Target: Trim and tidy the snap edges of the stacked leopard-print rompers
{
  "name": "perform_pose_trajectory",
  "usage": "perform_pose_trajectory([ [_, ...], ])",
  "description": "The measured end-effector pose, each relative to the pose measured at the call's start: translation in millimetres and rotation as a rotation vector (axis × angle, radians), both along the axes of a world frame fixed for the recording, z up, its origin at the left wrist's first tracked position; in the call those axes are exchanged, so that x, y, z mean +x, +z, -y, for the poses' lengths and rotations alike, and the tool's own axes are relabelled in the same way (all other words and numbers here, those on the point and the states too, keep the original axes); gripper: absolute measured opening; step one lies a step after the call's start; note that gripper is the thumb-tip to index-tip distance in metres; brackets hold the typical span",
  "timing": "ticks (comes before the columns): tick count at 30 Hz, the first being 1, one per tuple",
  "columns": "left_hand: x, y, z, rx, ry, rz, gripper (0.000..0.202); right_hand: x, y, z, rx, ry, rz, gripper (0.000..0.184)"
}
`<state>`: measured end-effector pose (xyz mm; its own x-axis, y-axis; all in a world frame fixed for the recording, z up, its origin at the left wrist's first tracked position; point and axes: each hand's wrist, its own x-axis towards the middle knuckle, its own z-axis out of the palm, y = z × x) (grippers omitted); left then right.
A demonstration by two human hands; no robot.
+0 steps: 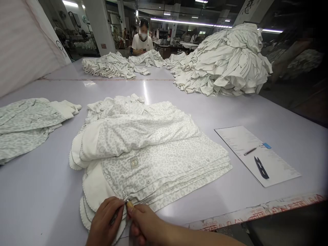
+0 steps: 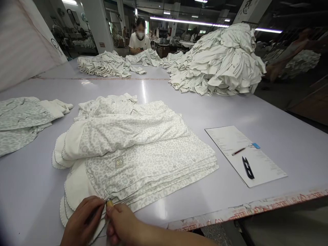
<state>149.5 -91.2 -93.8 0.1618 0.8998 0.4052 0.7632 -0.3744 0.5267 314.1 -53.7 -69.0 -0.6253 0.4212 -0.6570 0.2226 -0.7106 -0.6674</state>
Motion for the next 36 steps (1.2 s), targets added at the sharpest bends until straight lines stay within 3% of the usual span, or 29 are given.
perform_pose_trajectory([
  [3, -0.5, -2.2, 2.5, -0.019, 0.024, -0.011, 0.014, 23.1, 4.4, 1.0, 0.164, 0.197, 0.055, 0.035],
  [6, 1.4, 0.3, -2.7, -0.060, 0.048, -0.053, 0.016, 37.7, 9.4, 1.6, 0.358, 0.229, 0.118, 0.036],
  [12, 11.6, 9.0, -13.7, -0.176, 0.193, -0.006, 0.016, 30.9, 9.1, -5.9, 0.395, 0.284, 0.146, 0.029],
  [16, 13.1, 11.9, -14.9, -0.426, 0.327, 0.150, 0.028, 36.1, 7.9, 3.5, 0.614, 0.290, 0.237, 0.035],
  [18, 8.6, 11.6, -15.9, -0.504, 0.412, 0.201, 0.033, 39.7, 9.1, 11.5, 0.714, 0.370, 0.327, 0.037],
  [21, -1.2, 12.2, -17.3, -0.512, 0.496, 0.222, 0.037, 41.1, 11.2, 19.7, 0.700, 0.507, 0.357, 0.040],
  [26, 1.9, 25.4, -12.2, -0.609, 0.408, 0.391, 0.040, 42.0, 4.8, 19.9, 0.474, 0.277, 0.143, 0.032],
  [29, 9.9, 32.4, -9.2, -0.557, 0.338, 0.406, 0.034, 44.9, -1.5, 18.6, 0.483, 0.285, 0.107, 0.031],
  [32, 8.0, 30.1, -12.5, -0.584, 0.225, 0.402, 0.030, 41.4, -2.4, 15.5, 0.654, 0.343, 0.171, 0.034],
  [36, -4.5, 19.8, -18.6, -0.701, 0.218, 0.415, 0.034, 26.7, 4.4, 7.8, 1.068, 0.349, 0.303, 0.039],
])
